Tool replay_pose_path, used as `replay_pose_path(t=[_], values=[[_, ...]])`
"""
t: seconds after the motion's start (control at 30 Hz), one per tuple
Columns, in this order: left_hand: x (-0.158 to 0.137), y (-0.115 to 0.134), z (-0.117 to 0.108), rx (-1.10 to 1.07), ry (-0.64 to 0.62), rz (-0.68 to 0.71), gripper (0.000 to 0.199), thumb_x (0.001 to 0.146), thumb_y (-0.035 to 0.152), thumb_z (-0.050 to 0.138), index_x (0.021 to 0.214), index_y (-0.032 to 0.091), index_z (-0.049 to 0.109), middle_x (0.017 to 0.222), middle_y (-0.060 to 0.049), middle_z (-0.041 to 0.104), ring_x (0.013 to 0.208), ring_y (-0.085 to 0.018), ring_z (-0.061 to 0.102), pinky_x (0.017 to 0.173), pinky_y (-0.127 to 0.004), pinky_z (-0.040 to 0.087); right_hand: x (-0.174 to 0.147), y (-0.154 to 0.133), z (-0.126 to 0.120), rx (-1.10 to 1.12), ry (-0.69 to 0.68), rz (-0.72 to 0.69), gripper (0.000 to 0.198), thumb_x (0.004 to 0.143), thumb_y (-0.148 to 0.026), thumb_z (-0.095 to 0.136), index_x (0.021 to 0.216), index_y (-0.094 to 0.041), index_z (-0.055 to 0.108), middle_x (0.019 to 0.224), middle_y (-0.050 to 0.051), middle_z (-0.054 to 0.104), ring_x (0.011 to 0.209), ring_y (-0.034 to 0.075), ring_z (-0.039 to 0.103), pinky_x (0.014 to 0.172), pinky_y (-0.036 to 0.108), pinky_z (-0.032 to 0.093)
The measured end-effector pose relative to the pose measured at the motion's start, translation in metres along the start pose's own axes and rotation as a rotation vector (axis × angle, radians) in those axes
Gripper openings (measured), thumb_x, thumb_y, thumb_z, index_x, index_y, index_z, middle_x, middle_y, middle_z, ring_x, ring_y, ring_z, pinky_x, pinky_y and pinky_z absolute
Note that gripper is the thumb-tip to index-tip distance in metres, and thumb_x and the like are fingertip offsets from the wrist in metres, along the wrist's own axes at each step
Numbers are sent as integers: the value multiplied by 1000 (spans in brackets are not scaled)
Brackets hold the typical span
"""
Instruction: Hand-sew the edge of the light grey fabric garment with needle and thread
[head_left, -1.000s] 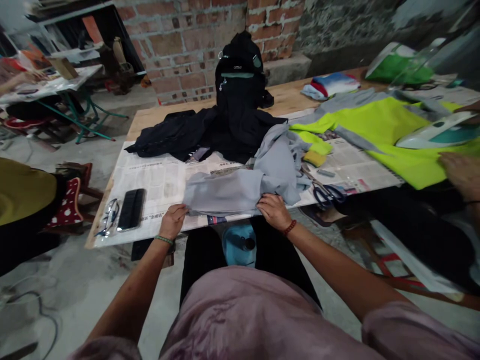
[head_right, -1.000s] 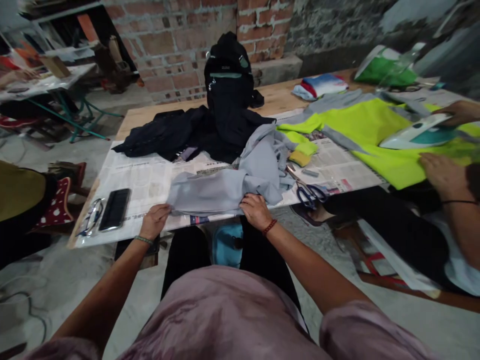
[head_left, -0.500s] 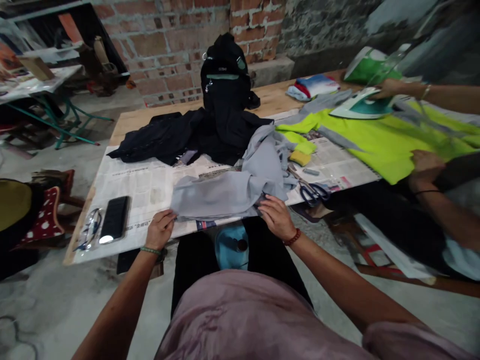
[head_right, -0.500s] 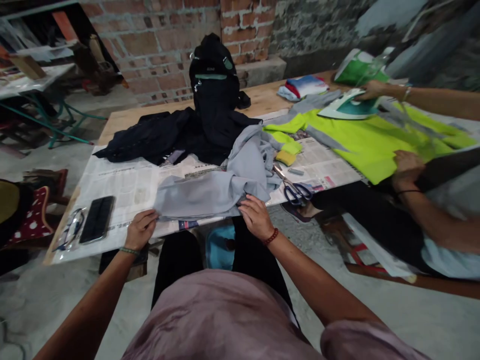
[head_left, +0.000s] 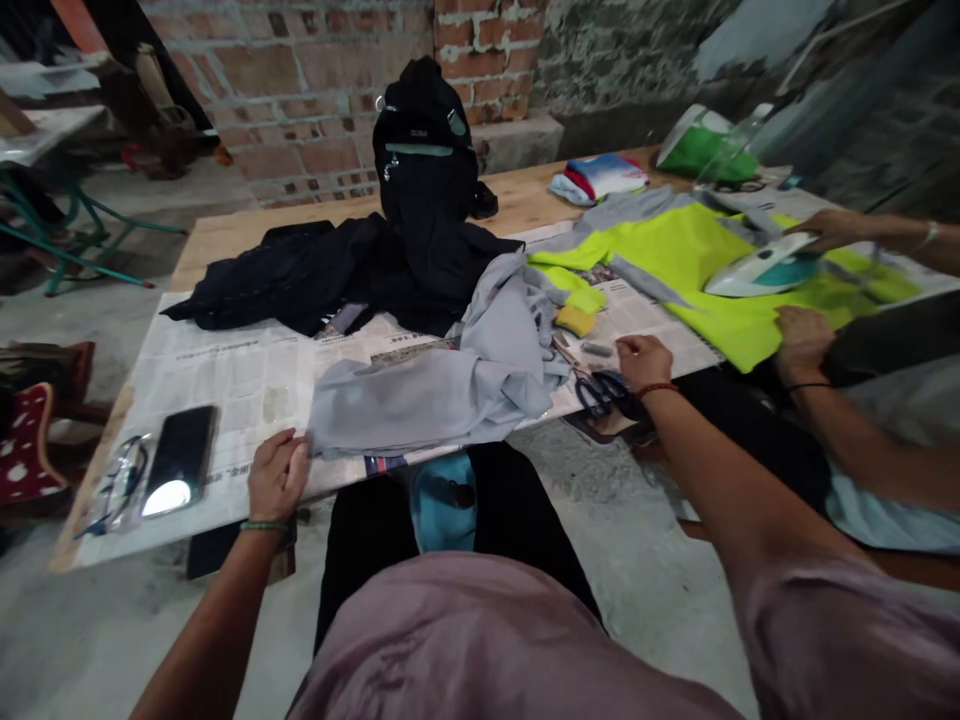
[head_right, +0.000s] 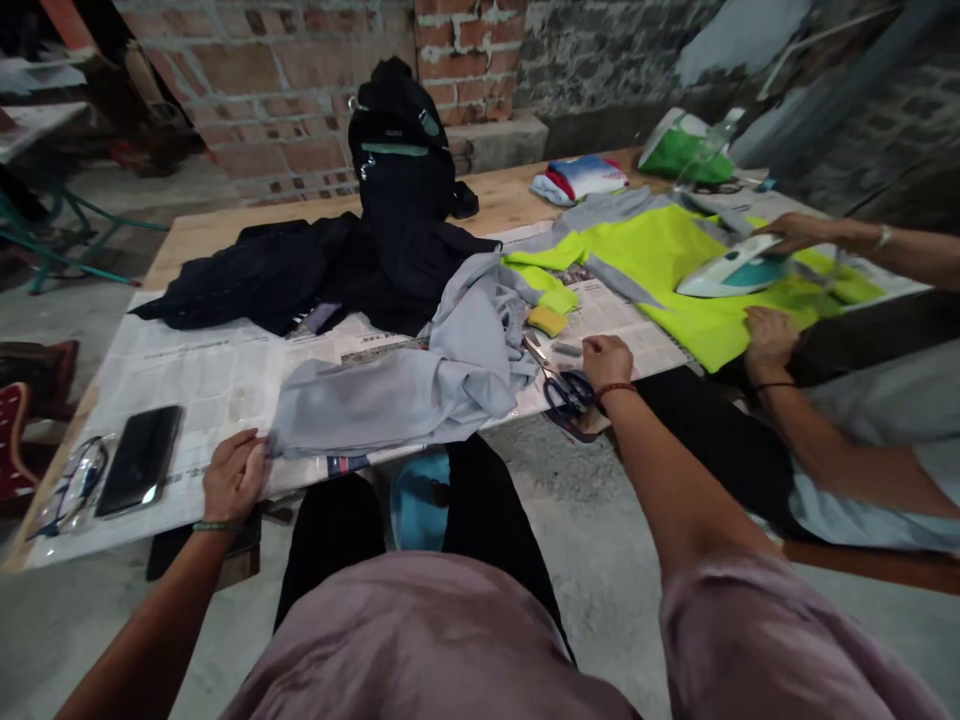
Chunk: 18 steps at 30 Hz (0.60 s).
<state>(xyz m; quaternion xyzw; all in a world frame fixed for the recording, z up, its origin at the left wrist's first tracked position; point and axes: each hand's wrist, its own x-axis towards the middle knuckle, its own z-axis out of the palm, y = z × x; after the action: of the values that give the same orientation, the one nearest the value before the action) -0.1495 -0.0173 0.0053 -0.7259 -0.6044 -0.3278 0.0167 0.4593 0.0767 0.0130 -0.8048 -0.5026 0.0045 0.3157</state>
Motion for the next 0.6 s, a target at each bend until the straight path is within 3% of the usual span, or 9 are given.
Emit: replay_pose_path(t=[0.13,0.33,0.6], values=[[0,-2,1,35,-11,-2,31,86,32,39,92,15,64,106,-12,60,105,-23,54,96,-40,43,39,-18,11,-67,-28,-36,27,72,-19,49,88,-10,69,90,12,64,86,20,57,86,33,43],[3,1,1,92,-34,-28,33,86,35,37,89,15,64,103,-12,61,104,-23,55,95,-40,44,71,-36,32,-198,-364,22,38,63,-21,60,99,-12,68,97,10,65,88,22,59,82,33,46],[4,1,3,99,-5,-32,32,86,35,39,88,14,64,103,-12,61,103,-24,56,94,-40,45,68,-7,9,-275,-368,-15,33,72,-24,54,100,-14,68,106,11,62,91,21,58,83,30,44]])
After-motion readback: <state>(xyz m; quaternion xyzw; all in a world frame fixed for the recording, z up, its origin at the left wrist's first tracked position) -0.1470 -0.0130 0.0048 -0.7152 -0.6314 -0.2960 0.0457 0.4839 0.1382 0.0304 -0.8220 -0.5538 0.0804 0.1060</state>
